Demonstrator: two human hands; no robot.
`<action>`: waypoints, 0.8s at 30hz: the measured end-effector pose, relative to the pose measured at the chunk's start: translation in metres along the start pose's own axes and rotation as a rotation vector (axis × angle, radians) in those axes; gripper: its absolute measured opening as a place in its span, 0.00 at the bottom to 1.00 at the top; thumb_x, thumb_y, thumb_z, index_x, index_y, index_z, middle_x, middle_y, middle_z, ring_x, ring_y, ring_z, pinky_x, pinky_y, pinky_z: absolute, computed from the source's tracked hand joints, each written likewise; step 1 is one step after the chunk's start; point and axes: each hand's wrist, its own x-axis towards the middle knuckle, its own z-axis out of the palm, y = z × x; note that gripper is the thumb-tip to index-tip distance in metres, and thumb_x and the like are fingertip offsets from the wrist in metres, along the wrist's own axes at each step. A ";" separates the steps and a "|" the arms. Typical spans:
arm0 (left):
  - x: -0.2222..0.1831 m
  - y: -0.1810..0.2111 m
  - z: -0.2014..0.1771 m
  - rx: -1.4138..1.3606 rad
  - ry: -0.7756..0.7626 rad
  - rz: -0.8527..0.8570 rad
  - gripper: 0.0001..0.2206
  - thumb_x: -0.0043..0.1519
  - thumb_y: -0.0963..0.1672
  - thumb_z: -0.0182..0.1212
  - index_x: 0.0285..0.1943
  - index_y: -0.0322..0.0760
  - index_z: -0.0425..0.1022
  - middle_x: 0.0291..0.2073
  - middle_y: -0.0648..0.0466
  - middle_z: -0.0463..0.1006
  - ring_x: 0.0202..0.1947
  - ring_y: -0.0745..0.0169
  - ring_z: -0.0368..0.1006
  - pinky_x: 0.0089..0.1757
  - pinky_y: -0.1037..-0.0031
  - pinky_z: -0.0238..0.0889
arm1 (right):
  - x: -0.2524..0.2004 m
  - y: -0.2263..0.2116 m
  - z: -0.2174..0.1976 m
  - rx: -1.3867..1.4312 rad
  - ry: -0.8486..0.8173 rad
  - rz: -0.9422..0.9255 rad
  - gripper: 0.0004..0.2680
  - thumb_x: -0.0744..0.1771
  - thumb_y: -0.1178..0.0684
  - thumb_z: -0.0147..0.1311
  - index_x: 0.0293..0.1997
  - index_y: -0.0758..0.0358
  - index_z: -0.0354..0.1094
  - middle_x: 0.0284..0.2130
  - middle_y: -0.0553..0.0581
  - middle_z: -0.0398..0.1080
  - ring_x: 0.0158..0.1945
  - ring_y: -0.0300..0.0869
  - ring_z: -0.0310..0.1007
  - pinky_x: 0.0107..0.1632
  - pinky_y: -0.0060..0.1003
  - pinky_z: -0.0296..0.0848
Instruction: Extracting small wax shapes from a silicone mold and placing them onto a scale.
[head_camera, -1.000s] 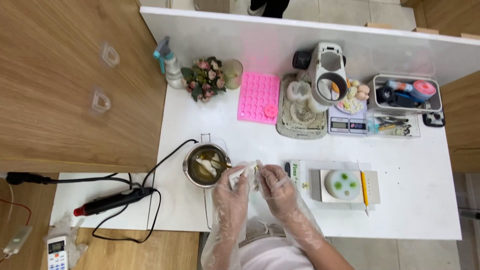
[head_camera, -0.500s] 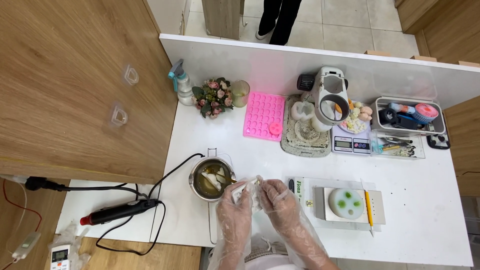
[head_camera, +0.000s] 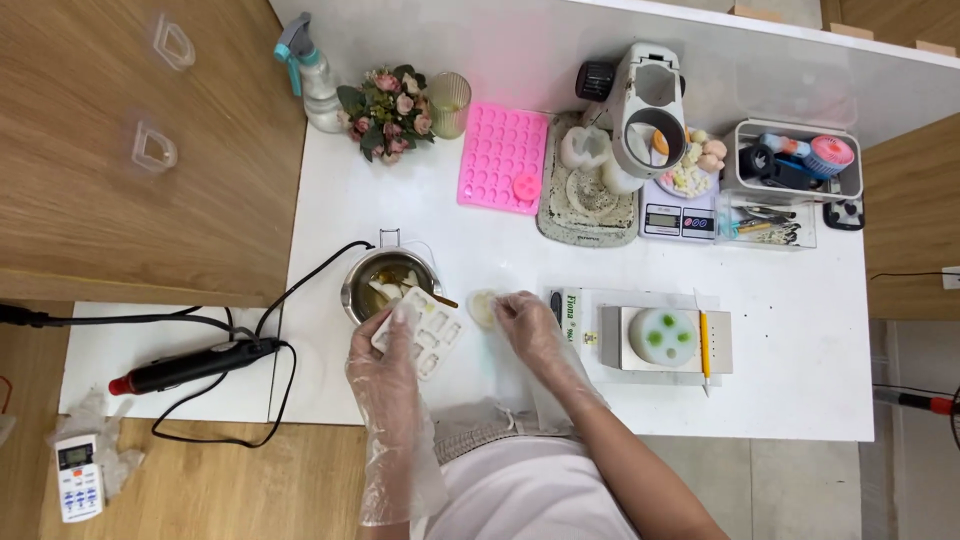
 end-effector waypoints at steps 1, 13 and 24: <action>0.001 0.002 -0.002 0.055 0.031 0.037 0.23 0.58 0.53 0.69 0.53 0.35 0.78 0.33 0.47 0.76 0.32 0.69 0.73 0.32 0.80 0.72 | 0.004 -0.007 0.001 0.018 -0.072 0.074 0.06 0.67 0.56 0.57 0.44 0.66 0.77 0.43 0.60 0.77 0.35 0.42 0.78 0.37 0.31 0.78; 0.043 0.003 0.007 -0.441 -0.191 -0.128 0.26 0.54 0.44 0.71 0.61 0.27 0.72 0.43 0.45 0.83 0.40 0.61 0.80 0.39 0.74 0.77 | 0.012 0.026 0.027 -0.270 -0.105 -0.097 0.07 0.66 0.55 0.59 0.43 0.67 0.78 0.40 0.64 0.77 0.32 0.45 0.78 0.39 0.34 0.80; 0.224 0.229 0.155 -0.604 -0.265 0.132 0.14 0.62 0.39 0.59 0.56 0.25 0.70 0.44 0.39 0.82 0.41 0.52 0.82 0.37 0.70 0.80 | 0.003 0.004 0.012 -1.195 -0.403 -0.452 0.15 0.69 0.60 0.52 0.63 0.55 0.64 0.35 0.51 0.73 0.33 0.38 0.72 0.47 0.28 0.77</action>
